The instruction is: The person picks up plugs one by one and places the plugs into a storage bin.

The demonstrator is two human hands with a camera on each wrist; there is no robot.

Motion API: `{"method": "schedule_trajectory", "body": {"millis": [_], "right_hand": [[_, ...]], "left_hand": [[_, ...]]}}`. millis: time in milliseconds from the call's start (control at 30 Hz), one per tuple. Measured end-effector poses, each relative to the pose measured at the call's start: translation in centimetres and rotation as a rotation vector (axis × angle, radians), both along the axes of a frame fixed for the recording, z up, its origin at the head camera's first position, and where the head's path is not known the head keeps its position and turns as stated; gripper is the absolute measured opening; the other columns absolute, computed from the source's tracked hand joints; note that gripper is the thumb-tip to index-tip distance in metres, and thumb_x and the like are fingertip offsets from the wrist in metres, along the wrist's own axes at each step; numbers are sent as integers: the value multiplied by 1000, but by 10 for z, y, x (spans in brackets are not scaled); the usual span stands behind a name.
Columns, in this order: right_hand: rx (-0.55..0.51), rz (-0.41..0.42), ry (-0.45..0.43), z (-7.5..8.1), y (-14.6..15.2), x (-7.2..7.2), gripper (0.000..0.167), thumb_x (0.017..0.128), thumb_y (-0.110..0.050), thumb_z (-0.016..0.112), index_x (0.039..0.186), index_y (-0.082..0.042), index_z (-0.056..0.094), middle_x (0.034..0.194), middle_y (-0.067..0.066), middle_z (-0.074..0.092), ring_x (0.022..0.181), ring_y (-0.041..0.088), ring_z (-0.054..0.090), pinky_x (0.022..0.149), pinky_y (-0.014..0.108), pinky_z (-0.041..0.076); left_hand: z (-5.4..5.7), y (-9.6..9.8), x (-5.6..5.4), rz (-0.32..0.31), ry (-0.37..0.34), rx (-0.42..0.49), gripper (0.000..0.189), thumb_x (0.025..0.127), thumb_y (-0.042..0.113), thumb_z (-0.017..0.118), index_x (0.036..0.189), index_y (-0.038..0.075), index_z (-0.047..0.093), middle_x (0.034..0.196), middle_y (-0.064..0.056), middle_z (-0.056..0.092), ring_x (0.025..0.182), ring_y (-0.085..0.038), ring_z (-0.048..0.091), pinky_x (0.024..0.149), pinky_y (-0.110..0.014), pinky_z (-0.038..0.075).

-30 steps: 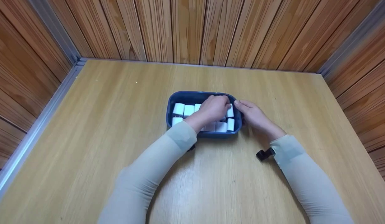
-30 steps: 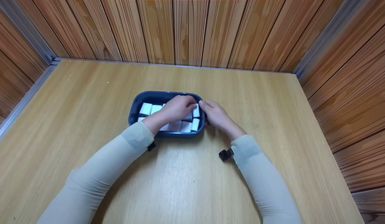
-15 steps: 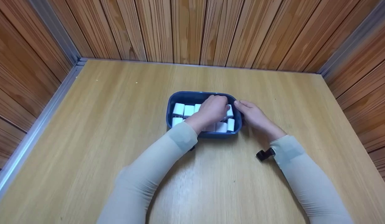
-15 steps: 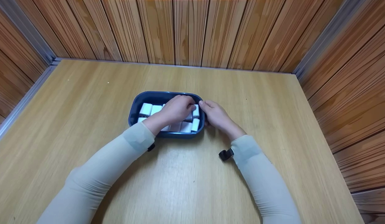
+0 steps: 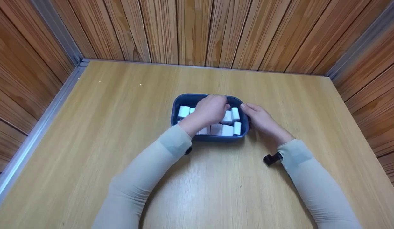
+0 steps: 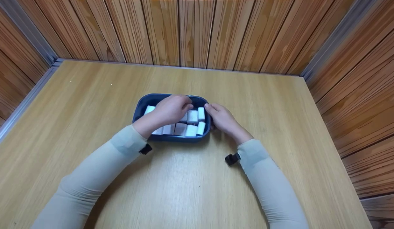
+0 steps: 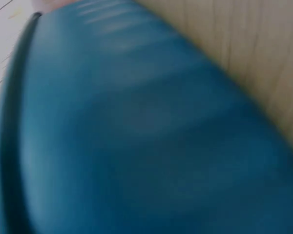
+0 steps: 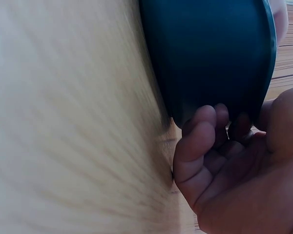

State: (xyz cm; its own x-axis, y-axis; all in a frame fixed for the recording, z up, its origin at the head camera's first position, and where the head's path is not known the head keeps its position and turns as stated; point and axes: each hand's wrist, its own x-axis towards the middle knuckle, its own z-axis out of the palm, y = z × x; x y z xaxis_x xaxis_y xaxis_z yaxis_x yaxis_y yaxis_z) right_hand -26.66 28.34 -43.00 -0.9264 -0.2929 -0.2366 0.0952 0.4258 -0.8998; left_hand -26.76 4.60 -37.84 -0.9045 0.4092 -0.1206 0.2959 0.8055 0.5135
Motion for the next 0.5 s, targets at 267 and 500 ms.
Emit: {"method": "schedule_trajectory", "body": {"millis": [267, 500], "right_hand": [[141, 26, 20, 6, 11, 3, 63, 115, -67, 41, 123, -8, 61, 109, 10, 61, 105, 30, 61, 94, 41, 46], [280, 29, 95, 15, 20, 7, 64, 116, -66, 38, 131, -8, 60, 115, 15, 61, 109, 34, 57, 92, 44, 45]], "left_hand": [[14, -54, 12, 64, 78, 163, 38, 116, 36, 61, 146, 13, 68, 132, -4, 72, 121, -20, 68, 103, -41, 56], [8, -111, 12, 106, 274, 115, 52, 116, 41, 61, 157, 11, 60, 153, -12, 63, 144, -28, 55, 120, -47, 45]]}}
